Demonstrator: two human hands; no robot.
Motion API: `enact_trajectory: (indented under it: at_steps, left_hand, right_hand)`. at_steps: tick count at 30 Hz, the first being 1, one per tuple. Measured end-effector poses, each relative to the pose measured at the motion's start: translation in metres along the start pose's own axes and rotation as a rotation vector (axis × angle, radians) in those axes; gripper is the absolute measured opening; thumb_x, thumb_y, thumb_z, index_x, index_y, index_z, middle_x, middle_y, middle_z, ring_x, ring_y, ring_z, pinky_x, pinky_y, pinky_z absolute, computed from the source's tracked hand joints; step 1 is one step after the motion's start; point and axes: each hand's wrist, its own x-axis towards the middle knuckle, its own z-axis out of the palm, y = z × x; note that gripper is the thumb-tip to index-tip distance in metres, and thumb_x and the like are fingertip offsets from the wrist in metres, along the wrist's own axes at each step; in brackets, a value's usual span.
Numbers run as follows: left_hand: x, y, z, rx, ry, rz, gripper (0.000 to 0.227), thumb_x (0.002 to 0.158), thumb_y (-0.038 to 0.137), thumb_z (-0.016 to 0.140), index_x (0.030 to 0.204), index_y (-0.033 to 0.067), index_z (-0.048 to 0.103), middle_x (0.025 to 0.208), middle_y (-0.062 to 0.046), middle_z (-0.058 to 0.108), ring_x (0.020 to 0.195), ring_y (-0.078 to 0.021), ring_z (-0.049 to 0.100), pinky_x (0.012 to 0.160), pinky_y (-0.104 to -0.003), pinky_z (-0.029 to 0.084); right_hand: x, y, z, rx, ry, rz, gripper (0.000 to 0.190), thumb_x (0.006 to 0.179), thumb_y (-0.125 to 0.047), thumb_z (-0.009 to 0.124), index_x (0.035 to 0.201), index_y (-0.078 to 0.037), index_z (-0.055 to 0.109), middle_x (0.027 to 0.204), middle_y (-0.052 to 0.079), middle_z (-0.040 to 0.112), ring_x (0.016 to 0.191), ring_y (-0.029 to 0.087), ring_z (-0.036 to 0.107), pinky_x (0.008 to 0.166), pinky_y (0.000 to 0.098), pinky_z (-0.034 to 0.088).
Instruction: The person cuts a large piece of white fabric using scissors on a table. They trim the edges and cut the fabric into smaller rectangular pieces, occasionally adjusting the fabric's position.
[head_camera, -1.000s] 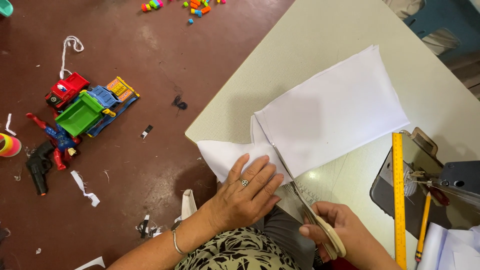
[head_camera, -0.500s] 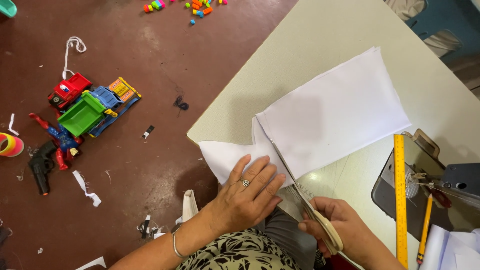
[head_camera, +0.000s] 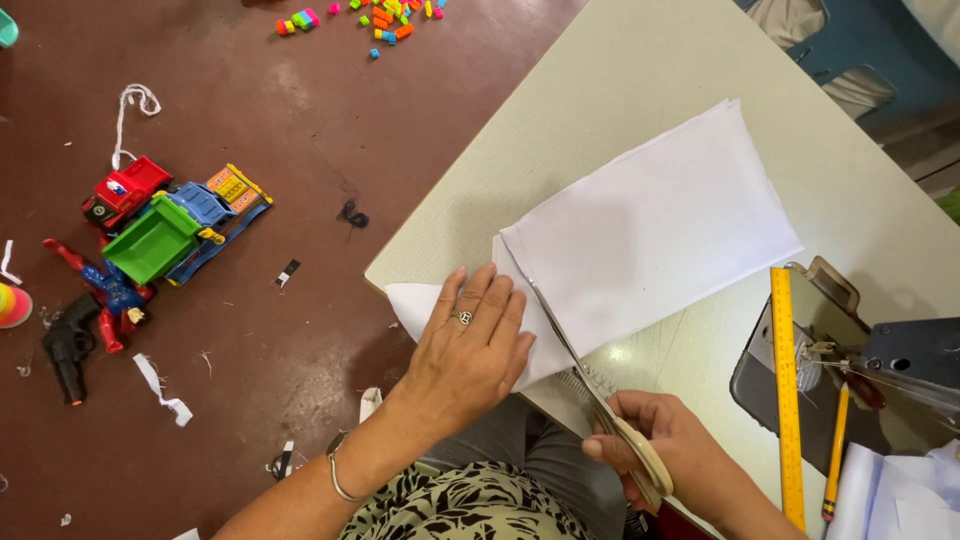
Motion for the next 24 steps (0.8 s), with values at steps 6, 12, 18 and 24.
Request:
enact_trajectory:
  at_steps: [6,12,18,24]
  left_hand:
    - [0.001,-0.001,-0.002,0.019,-0.001,0.012,0.04,0.101,0.026,0.062,0.127,-0.0035,0.063,0.127,-0.02,0.063,0.126,-0.0373,0.06,0.114,-0.053,0.042]
    - [0.006,0.001,-0.004,0.005,0.024,0.018,0.037,0.101,0.024,0.061,0.125,-0.0039,0.064,0.125,-0.021,0.064,0.124,-0.0377,0.06,0.113,-0.053,0.043]
    - [0.004,0.003,-0.002,0.064,-0.011,-0.022,0.042,0.103,0.03,0.057,0.126,-0.0052,0.064,0.127,-0.023,0.064,0.129,-0.04,0.058,0.115,-0.052,0.043]
    - [0.004,0.004,-0.001,0.043,-0.005,-0.014,0.044,0.102,0.029,0.058,0.128,-0.0067,0.062,0.129,-0.024,0.063,0.13,-0.0405,0.056,0.116,-0.053,0.042]
  right_hand:
    - [0.011,-0.009,0.001,-0.085,-0.006,-0.046,0.035,0.078,-0.017,0.089,0.074,0.001,0.059,0.053,0.014,0.052,0.034,0.028,0.055,0.035,0.0381,0.044]
    - [0.013,-0.01,0.001,0.018,-0.01,-0.035,0.029,0.078,-0.015,0.087,0.081,0.003,0.065,0.044,0.019,0.055,0.031,0.026,0.053,0.03,0.0334,0.043]
    - [0.014,-0.002,0.0,-0.012,-0.056,-0.055,0.026,0.084,-0.001,0.084,0.075,0.002,0.06,0.05,0.014,0.054,0.033,0.025,0.056,0.029,0.0323,0.045]
    - [0.008,-0.006,0.0,-0.022,-0.02,-0.01,0.025,0.084,0.001,0.085,0.076,0.001,0.061,0.046,0.016,0.054,0.033,0.025,0.054,0.03,0.035,0.045]
